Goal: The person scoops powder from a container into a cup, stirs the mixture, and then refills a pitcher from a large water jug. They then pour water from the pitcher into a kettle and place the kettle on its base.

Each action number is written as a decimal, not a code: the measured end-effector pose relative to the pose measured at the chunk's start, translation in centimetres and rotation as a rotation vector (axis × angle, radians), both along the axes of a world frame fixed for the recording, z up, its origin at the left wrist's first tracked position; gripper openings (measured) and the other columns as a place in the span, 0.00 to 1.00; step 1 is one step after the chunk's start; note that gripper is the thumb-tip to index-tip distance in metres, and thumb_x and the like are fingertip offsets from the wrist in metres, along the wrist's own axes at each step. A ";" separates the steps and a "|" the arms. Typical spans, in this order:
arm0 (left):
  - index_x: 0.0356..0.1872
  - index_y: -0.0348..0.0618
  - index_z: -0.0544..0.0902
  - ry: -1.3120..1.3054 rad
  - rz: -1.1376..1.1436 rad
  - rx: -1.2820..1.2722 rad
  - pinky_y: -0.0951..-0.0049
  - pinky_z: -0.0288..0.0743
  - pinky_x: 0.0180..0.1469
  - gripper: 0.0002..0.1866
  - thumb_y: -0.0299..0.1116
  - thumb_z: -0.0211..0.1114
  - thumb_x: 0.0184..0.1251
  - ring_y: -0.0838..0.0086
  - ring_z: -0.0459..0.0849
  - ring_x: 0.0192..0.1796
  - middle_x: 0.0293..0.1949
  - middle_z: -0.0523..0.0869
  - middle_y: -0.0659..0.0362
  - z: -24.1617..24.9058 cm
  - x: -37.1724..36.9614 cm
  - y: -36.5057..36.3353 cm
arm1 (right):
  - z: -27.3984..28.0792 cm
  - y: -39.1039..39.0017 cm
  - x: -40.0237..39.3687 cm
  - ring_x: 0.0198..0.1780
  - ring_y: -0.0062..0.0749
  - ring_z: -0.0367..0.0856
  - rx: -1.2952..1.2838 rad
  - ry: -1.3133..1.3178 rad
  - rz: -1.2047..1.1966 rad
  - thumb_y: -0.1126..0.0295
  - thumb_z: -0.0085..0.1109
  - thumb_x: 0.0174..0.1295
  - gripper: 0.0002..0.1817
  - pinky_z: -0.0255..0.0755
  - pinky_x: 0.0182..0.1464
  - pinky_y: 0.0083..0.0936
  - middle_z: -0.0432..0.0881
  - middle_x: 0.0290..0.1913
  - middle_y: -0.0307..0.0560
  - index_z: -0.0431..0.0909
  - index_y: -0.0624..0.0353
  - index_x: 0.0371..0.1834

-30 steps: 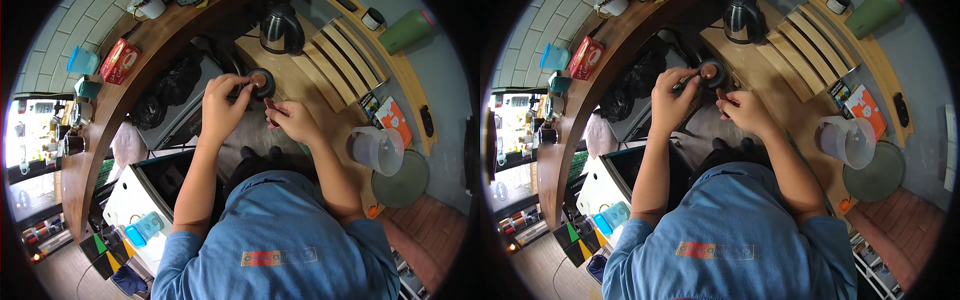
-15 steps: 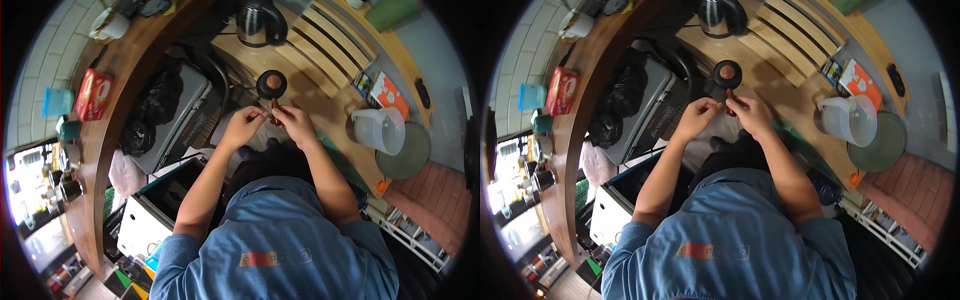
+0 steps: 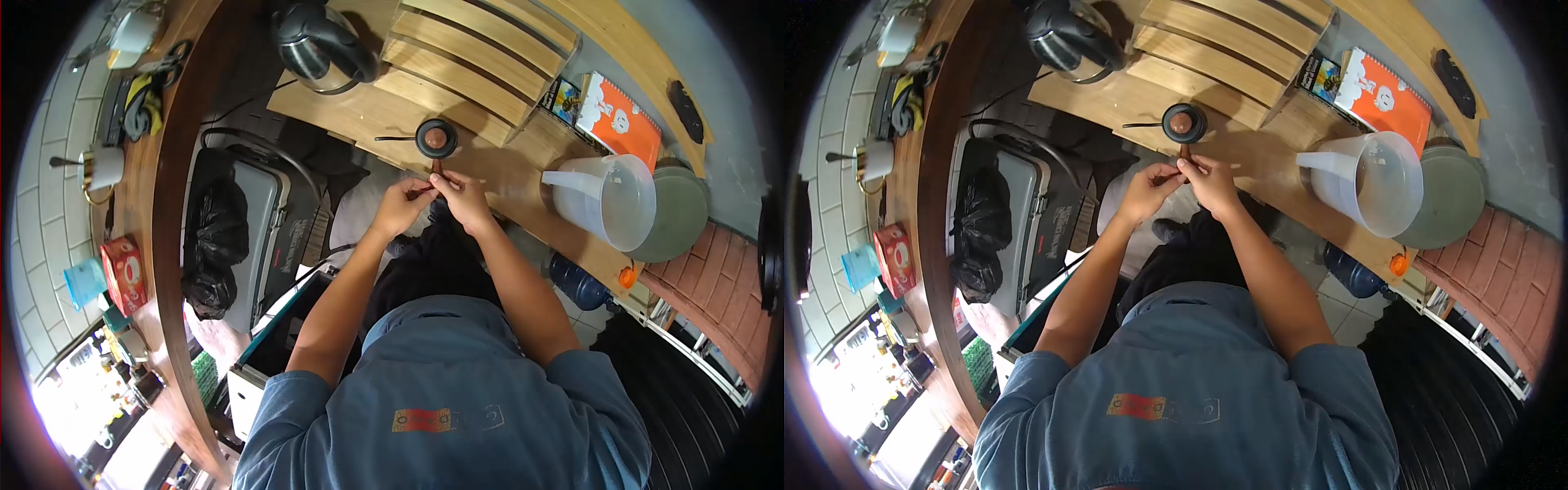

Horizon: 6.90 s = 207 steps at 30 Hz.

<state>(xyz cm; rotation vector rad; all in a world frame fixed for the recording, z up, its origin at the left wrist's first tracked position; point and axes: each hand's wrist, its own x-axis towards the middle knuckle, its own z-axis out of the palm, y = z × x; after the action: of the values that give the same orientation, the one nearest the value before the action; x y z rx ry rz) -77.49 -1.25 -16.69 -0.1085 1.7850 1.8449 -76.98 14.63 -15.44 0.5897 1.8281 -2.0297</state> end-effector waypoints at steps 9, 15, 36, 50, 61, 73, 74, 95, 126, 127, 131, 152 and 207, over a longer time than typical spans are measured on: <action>0.46 0.32 0.84 -0.040 -0.101 -0.190 0.75 0.77 0.49 0.13 0.31 0.70 0.66 0.75 0.85 0.44 0.42 0.89 0.55 1.0 -2.0 2.3 | -1.1 2.7 -1.1 0.53 0.29 0.82 -0.023 -0.120 0.038 0.63 0.63 0.67 0.24 0.73 0.55 0.22 0.84 0.53 0.52 0.76 0.73 0.58; 0.47 0.33 0.84 -0.027 -0.090 -0.148 0.75 0.77 0.48 0.13 0.30 0.70 0.66 0.77 0.85 0.44 0.42 0.88 0.56 -0.6 -1.1 2.6 | -1.2 3.5 -1.3 0.49 0.26 0.82 0.047 -0.096 0.097 0.63 0.62 0.68 0.21 0.73 0.52 0.21 0.85 0.49 0.49 0.78 0.72 0.54; 0.43 0.34 0.85 0.767 0.237 -0.562 0.75 0.75 0.38 0.12 0.34 0.68 0.65 0.73 0.82 0.32 0.37 0.87 0.55 16.3 -22.2 -14.0 | 8.9 -5.3 -14.1 0.33 0.33 0.81 0.640 0.690 0.081 0.69 0.70 0.58 0.19 0.77 0.35 0.27 0.83 0.42 0.48 0.80 0.62 0.51; 0.42 0.43 0.89 0.699 0.027 -1.149 0.61 0.80 0.51 0.17 0.44 0.73 0.58 0.56 0.87 0.46 0.41 0.88 0.49 18.1 -27.9 -10.9 | 9.6 -7.8 -21.1 0.28 0.43 0.81 0.705 0.557 0.250 0.60 0.74 0.52 0.22 0.75 0.35 0.34 0.82 0.27 0.54 0.84 0.64 0.46; 0.39 0.43 0.90 0.527 0.055 -1.136 0.64 0.81 0.50 0.19 0.46 0.78 0.51 0.60 0.89 0.44 0.38 0.90 0.51 18.9 -28.8 -10.5 | 10.0 -7.6 -21.1 0.29 0.44 0.82 0.694 0.519 0.292 0.56 0.73 0.54 0.21 0.75 0.36 0.35 0.83 0.26 0.54 0.85 0.58 0.45; 0.37 0.46 0.91 0.587 0.126 -1.180 0.64 0.82 0.46 0.17 0.45 0.78 0.50 0.60 0.89 0.40 0.33 0.90 0.54 19.8 -28.2 -9.9 | 9.2 -7.5 -21.2 0.29 0.43 0.83 0.652 0.539 0.254 0.56 0.75 0.52 0.25 0.76 0.36 0.34 0.84 0.28 0.55 0.84 0.61 0.48; 0.37 0.46 0.91 0.589 0.127 -1.181 0.64 0.82 0.46 0.17 0.45 0.78 0.50 0.60 0.89 0.40 0.33 0.90 0.54 19.9 -28.0 -9.8 | 8.9 -7.5 -21.3 0.29 0.43 0.84 0.652 0.544 0.247 0.55 0.75 0.51 0.26 0.77 0.36 0.34 0.84 0.29 0.54 0.84 0.62 0.48; 0.48 0.46 0.69 1.094 -0.126 -1.247 0.58 0.81 0.34 0.17 0.26 0.60 0.57 0.58 0.88 0.35 0.34 0.89 0.59 22.5 -25.0 -10.9 | 14.5 -10.3 -26.7 0.57 0.47 0.76 0.735 1.114 0.292 0.62 0.72 0.54 0.24 0.73 0.58 0.39 0.74 0.55 0.49 0.81 0.45 0.56; 0.37 0.38 0.83 0.709 0.223 -0.464 0.81 0.68 0.33 0.05 0.27 0.68 0.64 0.85 0.73 0.30 0.25 0.79 0.65 19.5 -17.8 -17.4 | 13.3 -8.5 -23.3 0.42 0.42 0.81 0.921 1.259 0.049 0.67 0.75 0.52 0.13 0.74 0.47 0.35 0.82 0.44 0.47 0.87 0.57 0.40; 0.37 0.38 0.83 0.665 0.213 -0.471 0.82 0.68 0.33 0.05 0.27 0.68 0.64 0.85 0.73 0.30 0.26 0.79 0.65 19.4 -17.9 -17.6 | 13.2 -8.5 -23.1 0.42 0.42 0.81 0.953 1.259 0.029 0.68 0.75 0.51 0.14 0.75 0.46 0.34 0.82 0.45 0.47 0.87 0.57 0.41; 0.38 0.38 0.84 0.692 0.218 -0.355 0.82 0.70 0.34 0.05 0.28 0.68 0.65 0.85 0.77 0.32 0.29 0.83 0.65 18.0 -18.4 -17.7 | 12.4 -9.0 -22.4 0.43 0.39 0.82 0.854 1.191 -0.017 0.71 0.76 0.49 0.15 0.77 0.44 0.30 0.82 0.46 0.48 0.86 0.59 0.41; 0.38 0.36 0.83 0.639 0.192 -0.332 0.81 0.71 0.39 0.05 0.27 0.67 0.66 0.84 0.76 0.33 0.31 0.83 0.65 17.8 -18.3 -18.3 | 10.9 -8.7 -20.9 0.42 0.42 0.84 0.903 1.190 -0.088 0.74 0.76 0.49 0.16 0.79 0.44 0.30 0.83 0.47 0.53 0.85 0.61 0.43; 0.37 0.36 0.83 0.700 0.360 -0.459 0.85 0.67 0.35 0.05 0.28 0.68 0.67 0.89 0.72 0.31 0.29 0.81 0.69 19.4 -12.7 -15.0 | 11.0 -7.6 -19.5 0.41 0.46 0.84 0.610 1.155 -0.070 0.72 0.69 0.57 0.08 0.77 0.44 0.34 0.84 0.42 0.51 0.83 0.62 0.38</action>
<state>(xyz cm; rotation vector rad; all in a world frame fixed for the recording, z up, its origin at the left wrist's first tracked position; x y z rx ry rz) -90.20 -16.23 2.73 0.0606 2.8213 1.7927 -96.48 7.02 -4.39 -0.5835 3.1233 -1.9592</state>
